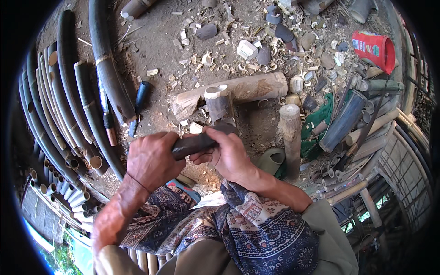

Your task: The person measures a section of bamboo with a tape measure, cuts a hole into it with a knife and a wooden mallet, and carves the edges of the hole to fit another bamboo pole.

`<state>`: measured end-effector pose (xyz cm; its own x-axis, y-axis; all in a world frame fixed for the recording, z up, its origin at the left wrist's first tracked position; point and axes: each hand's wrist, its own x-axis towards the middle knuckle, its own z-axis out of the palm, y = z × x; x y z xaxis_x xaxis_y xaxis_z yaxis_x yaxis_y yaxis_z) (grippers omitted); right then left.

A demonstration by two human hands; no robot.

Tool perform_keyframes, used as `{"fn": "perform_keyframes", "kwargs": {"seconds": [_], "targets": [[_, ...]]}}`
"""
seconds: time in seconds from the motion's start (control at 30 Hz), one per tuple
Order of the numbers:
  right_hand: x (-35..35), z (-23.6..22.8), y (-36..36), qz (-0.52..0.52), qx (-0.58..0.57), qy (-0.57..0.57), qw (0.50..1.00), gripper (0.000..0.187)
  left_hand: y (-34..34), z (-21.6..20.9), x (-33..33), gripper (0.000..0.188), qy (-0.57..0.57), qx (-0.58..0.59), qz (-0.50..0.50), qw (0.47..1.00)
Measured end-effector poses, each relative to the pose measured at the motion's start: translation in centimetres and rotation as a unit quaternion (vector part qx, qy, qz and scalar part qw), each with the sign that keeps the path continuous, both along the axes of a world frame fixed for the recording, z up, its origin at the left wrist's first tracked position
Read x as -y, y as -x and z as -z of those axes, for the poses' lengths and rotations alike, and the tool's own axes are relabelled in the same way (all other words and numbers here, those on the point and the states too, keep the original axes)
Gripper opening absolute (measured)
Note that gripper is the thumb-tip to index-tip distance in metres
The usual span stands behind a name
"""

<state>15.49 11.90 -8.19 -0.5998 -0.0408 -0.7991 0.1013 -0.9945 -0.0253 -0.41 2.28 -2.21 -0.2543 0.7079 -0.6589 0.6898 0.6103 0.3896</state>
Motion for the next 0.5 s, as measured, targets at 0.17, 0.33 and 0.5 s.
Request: {"fn": "perform_keyframes", "kwargs": {"seconds": [0.17, 0.33, 0.5], "targets": [[-0.9, 0.9, -2.3, 0.212, -0.014, 0.159, 0.964, 0.034, 1.0, -2.5, -11.2, 0.007, 0.096, -0.011, 0.281, 0.955], [-1.2, 1.5, -3.5, 0.255, -0.128, 0.235, 0.929, 0.042, 0.1, -2.2, -13.3, 0.007, 0.020, -0.032, 0.356, 0.934], [1.3, 1.1, -4.4, 0.052, -0.052, 0.220, 0.973, 0.032, 2.6, 0.4, -3.6, 0.012, 0.016, 0.045, 0.226, 0.973]]}}
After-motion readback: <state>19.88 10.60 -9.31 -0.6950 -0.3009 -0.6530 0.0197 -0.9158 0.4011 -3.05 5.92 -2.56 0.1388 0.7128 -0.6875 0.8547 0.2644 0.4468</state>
